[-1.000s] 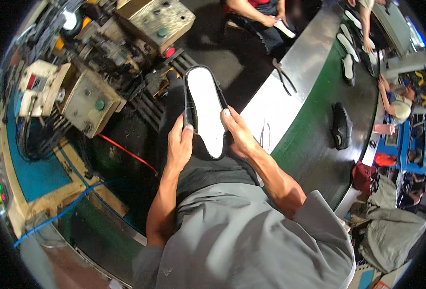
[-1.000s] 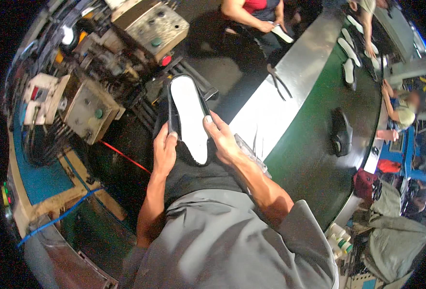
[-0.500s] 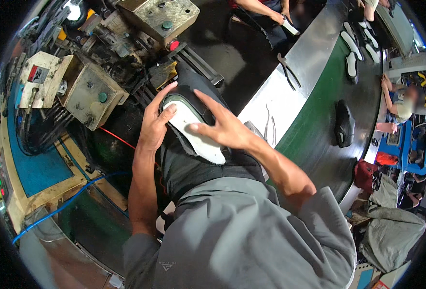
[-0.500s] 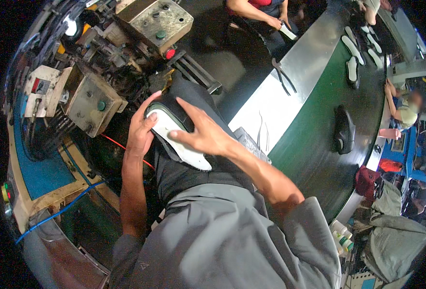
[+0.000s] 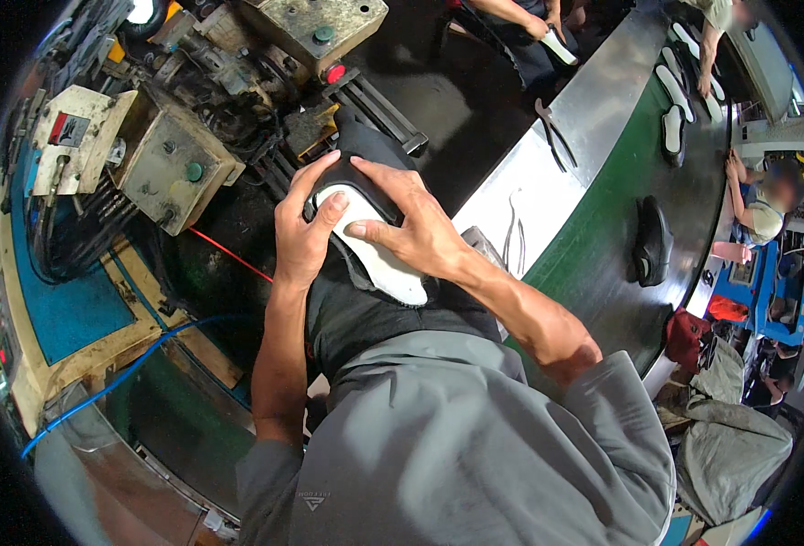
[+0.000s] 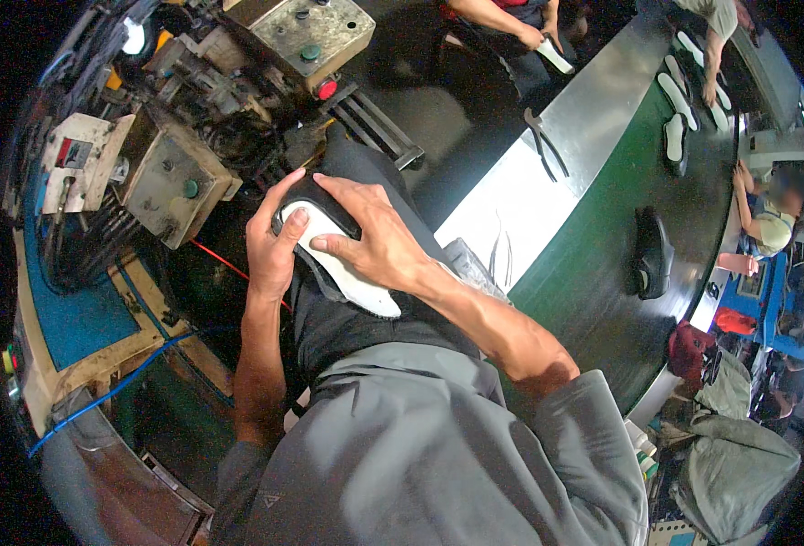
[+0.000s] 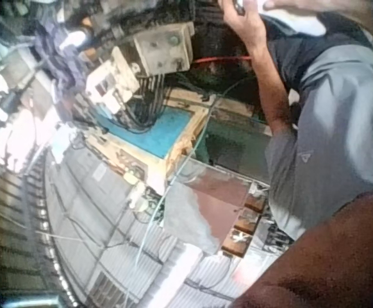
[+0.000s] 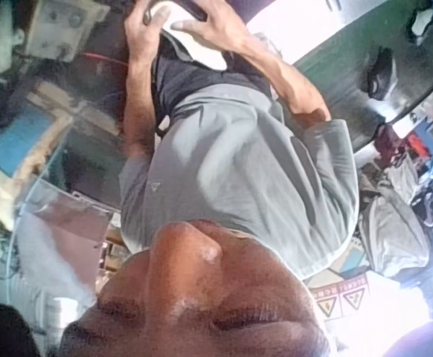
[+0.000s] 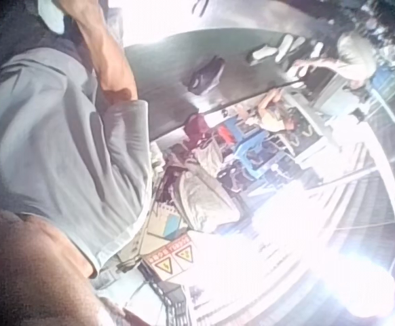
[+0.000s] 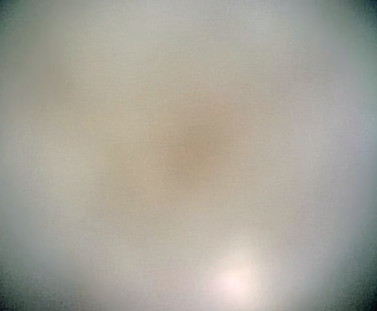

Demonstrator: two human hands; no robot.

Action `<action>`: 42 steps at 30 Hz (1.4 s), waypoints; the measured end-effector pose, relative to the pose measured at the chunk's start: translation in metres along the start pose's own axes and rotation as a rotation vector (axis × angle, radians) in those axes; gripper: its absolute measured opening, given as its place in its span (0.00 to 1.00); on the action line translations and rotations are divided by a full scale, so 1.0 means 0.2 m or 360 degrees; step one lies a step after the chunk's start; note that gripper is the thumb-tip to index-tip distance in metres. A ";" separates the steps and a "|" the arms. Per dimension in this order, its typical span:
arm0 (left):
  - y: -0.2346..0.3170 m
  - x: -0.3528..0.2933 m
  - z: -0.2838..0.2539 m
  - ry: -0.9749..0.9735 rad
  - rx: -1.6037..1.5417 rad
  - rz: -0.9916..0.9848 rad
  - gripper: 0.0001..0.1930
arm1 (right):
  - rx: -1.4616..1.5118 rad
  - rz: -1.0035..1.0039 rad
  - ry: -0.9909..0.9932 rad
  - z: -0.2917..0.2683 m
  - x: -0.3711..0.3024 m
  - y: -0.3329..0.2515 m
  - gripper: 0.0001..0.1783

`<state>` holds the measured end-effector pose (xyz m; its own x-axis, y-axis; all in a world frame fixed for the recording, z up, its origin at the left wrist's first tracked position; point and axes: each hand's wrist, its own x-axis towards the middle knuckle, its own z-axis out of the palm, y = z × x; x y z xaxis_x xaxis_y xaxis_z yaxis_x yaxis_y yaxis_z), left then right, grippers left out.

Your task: Assembling and finishing shoes using industrial machines and hand tools on a factory production line.

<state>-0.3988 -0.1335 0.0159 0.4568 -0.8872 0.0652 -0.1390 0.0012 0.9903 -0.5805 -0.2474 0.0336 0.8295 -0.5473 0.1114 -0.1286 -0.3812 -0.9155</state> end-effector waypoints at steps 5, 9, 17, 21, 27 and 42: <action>-0.01 0.03 0.03 0.0043 0.0179 0.0274 0.27 | -0.0078 -0.0084 0.0149 0.03 -0.04 0.02 0.45; -0.04 0.04 0.01 -0.0027 0.0130 0.0289 0.26 | -0.0130 -0.0066 0.0151 0.04 -0.06 0.04 0.46; -0.19 0.05 -0.03 -0.0198 -0.0782 -0.0025 0.32 | 0.0761 0.0284 -0.0463 -0.24 0.01 0.21 0.57; -0.18 0.08 0.00 -0.0343 -0.0954 0.0013 0.33 | 0.0488 0.0076 -0.0463 -0.22 0.08 0.20 0.63; -0.17 0.13 0.07 -0.0351 -0.0788 0.0003 0.28 | 0.0115 0.0074 -0.0387 -0.16 0.13 0.13 0.56; -0.15 0.19 0.22 -0.0094 -0.0584 -0.0264 0.19 | 0.0264 0.0450 -0.0168 -0.05 0.14 0.30 0.44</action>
<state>-0.4159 -0.1882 -0.0171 0.3939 -0.9142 -0.0955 0.2602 0.0113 0.9655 -0.5694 -0.2930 -0.0153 0.8264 -0.5305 -0.1887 -0.2788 -0.0944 -0.9557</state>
